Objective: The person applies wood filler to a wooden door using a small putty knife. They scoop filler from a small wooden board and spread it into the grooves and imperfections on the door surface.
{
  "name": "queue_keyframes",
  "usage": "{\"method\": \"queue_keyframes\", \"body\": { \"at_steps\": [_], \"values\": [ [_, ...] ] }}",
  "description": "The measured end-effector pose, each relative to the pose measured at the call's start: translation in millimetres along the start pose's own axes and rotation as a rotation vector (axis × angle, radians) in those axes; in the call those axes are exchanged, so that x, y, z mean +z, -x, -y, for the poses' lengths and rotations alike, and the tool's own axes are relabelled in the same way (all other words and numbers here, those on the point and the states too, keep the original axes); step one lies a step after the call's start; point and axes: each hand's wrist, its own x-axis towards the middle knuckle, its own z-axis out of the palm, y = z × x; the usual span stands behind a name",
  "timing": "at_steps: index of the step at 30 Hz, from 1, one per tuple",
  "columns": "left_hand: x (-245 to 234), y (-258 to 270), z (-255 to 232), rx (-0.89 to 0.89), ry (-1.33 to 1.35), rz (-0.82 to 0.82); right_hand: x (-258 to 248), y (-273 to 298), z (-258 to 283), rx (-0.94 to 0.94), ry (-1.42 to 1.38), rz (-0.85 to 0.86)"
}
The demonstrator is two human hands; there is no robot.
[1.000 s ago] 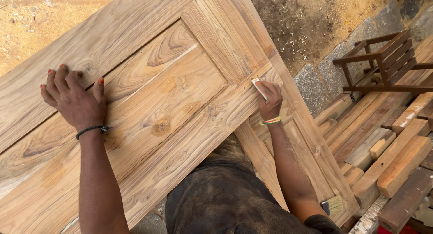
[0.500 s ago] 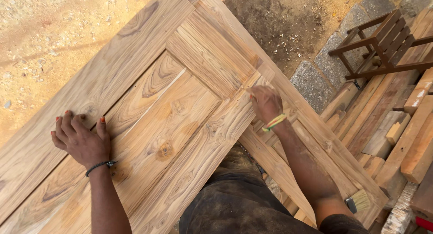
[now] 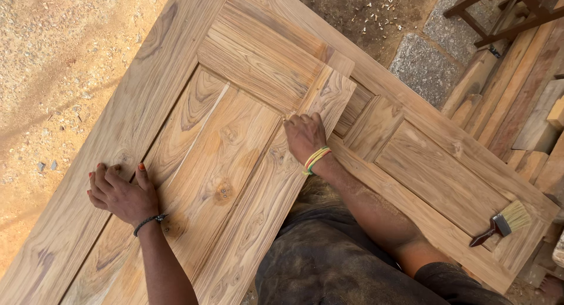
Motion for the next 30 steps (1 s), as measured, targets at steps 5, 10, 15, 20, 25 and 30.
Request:
{"method": "queue_keyframes", "body": {
  "at_steps": [5,10,15,20,25,30],
  "values": [
    [3,1,3,0.005,-0.002,0.002,-7,34,-1,-0.048,-0.19,0.158],
    [8,2,10,-0.007,-0.006,-0.002,-31,11,-76,0.168,-0.153,0.072],
    [8,0,7,-0.008,-0.018,-0.003,-32,-48,-151,0.269,-0.127,-0.144],
    [4,1,6,-0.024,-0.01,-0.002,9,-56,-130,0.22,-0.14,-0.174],
    [5,1,2,-0.029,-0.045,0.019,7,-4,-74,0.114,-0.096,-0.082],
    [3,2,0,-0.011,-0.023,-0.012,-12,32,-50,0.029,-0.133,0.188]
  ]
}}
